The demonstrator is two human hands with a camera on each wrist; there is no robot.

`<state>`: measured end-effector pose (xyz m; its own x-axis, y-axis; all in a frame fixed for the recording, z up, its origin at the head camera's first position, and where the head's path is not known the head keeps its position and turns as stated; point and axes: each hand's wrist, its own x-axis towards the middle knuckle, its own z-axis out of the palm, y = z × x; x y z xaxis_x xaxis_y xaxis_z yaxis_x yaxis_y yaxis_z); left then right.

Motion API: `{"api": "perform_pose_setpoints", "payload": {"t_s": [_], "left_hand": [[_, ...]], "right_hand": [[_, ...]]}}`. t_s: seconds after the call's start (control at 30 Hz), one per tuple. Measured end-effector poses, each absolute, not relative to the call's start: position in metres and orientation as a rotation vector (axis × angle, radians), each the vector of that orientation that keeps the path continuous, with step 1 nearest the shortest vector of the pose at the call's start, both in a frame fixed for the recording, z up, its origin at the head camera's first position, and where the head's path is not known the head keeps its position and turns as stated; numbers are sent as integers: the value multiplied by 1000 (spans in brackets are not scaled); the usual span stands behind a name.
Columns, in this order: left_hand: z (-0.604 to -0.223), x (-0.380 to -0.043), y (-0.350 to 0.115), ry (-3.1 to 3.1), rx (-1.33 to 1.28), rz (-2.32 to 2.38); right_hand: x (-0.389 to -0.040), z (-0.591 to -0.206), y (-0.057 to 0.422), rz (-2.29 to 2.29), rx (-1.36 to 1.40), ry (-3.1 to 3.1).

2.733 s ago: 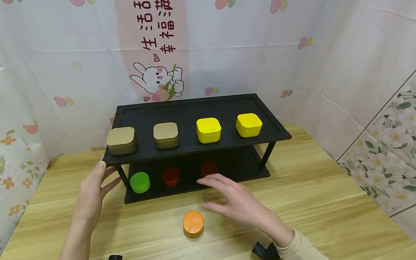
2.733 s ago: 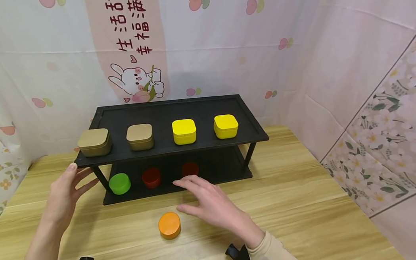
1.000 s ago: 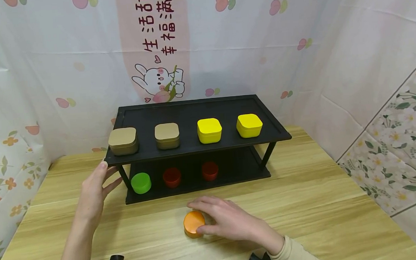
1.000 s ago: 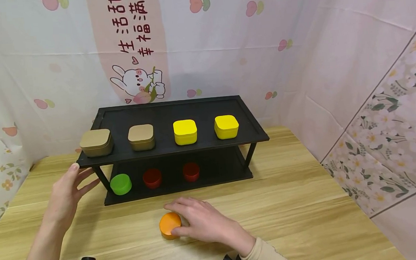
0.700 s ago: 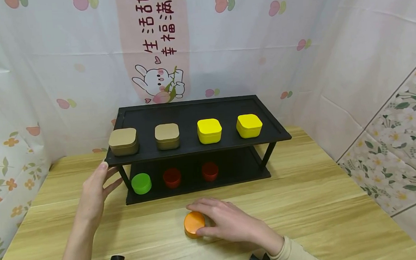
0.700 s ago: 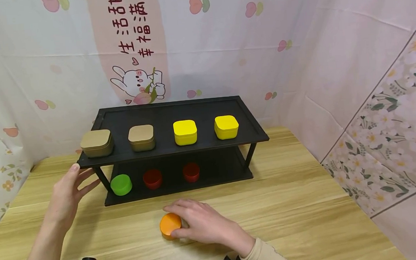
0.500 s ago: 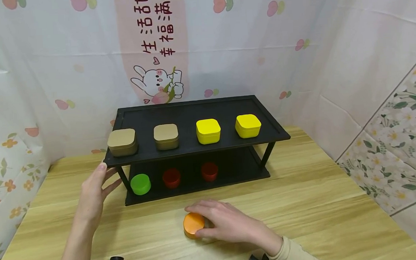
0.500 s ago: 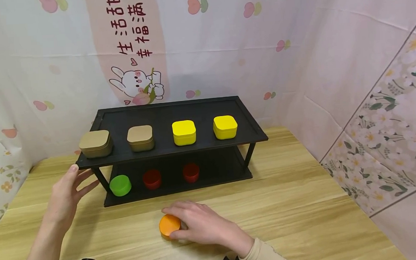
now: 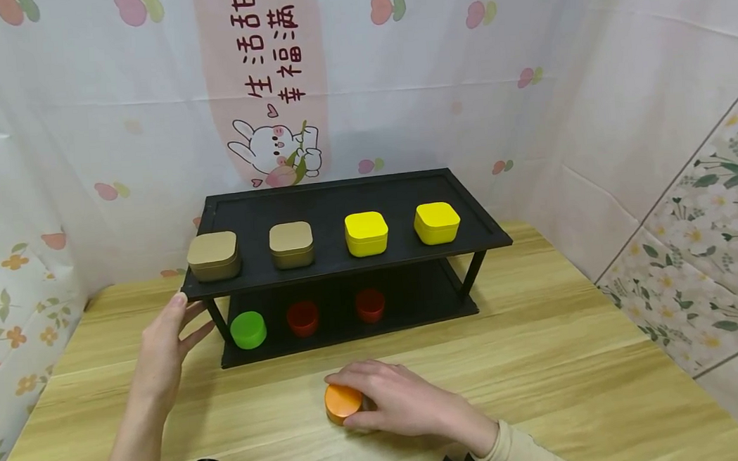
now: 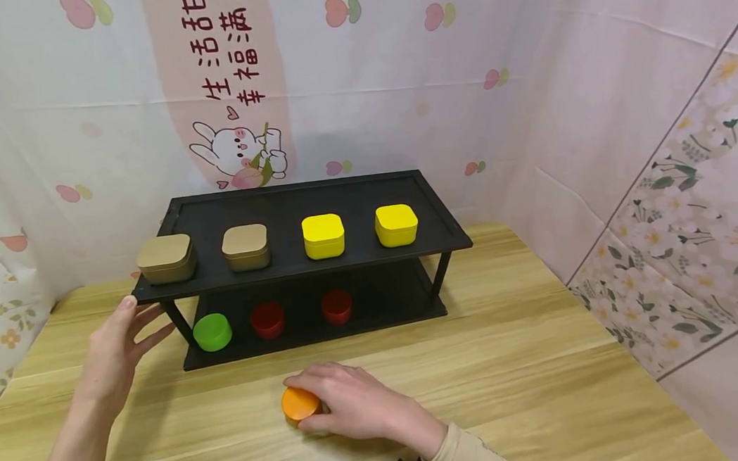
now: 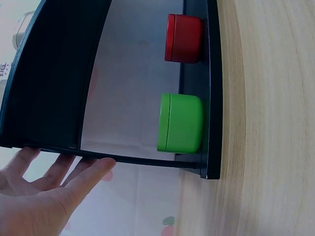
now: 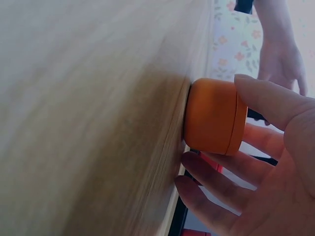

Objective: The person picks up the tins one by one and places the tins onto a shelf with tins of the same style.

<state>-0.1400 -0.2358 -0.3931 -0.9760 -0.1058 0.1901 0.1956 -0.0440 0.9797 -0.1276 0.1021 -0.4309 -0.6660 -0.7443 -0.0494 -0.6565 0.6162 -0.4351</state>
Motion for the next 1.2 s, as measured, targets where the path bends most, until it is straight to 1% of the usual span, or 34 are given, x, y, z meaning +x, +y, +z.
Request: {"api": "perform_pose_setpoints", "payload": {"t_s": [0.43,0.83,1.2], "left_hand": [[-392,-142,-234,-2049,-67,-2106],[-393,-142,-236,-2050,-92,-2104],[-394,-141,-237,-2037,-109,-2098]], "right_hand": [[-129,-430,105,-595,-1159,2622],[-130,-426,108,-590,-1146,2645],[-136,-419,111,-630,-1063,2657]]}}
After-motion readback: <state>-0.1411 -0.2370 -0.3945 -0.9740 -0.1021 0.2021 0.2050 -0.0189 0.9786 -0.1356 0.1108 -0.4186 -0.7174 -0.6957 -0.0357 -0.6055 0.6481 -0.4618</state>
